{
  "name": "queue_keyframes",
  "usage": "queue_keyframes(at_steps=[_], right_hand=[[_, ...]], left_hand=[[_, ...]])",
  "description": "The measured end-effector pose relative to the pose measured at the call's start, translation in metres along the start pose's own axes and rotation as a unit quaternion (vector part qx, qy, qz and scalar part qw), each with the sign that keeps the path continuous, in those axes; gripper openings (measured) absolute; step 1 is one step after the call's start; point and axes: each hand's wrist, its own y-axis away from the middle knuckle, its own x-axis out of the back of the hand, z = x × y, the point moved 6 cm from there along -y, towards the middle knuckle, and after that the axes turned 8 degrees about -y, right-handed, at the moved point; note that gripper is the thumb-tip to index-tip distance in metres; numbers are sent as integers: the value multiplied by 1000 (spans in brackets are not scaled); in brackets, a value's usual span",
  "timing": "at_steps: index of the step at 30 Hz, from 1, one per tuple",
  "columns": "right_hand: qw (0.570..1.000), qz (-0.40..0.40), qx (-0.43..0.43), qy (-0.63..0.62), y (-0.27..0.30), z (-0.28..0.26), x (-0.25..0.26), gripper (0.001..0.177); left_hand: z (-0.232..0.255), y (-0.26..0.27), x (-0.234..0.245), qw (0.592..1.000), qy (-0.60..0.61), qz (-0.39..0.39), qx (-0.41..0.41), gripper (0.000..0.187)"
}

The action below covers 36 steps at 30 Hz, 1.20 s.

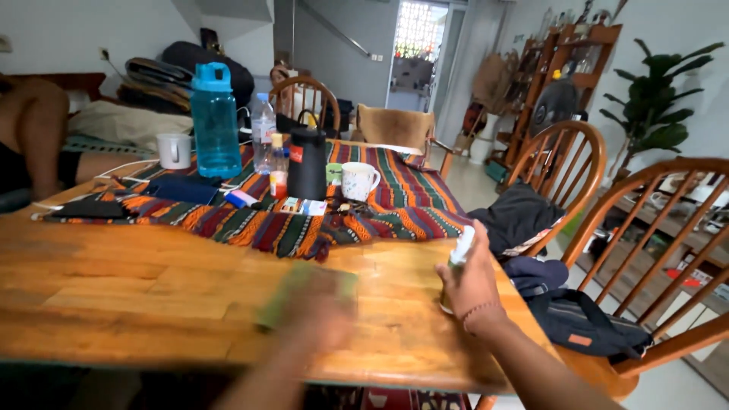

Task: Wiping a wooden table using a cloth and a spray bottle.

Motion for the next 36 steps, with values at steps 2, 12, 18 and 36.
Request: queue_keyframes(at_steps=[2, 12, 18, 36], right_hand=[[999, -1, -40, 4, 1, 3, 8, 95], [994, 38, -105, 16, -2, 52, 9, 74], [994, 48, -97, -4, 0, 44, 8, 75], [992, 55, -100, 56, 1, 96, 59, 79]], left_hand=[[72, 1, -6, 999, -1, -31, -27, 69], [100, -18, -19, 990, -8, -142, -26, 66], [-33, -23, 8, 984, -60, -76, 147, 66], [197, -68, -43, 979, -51, -176, -89, 65]])
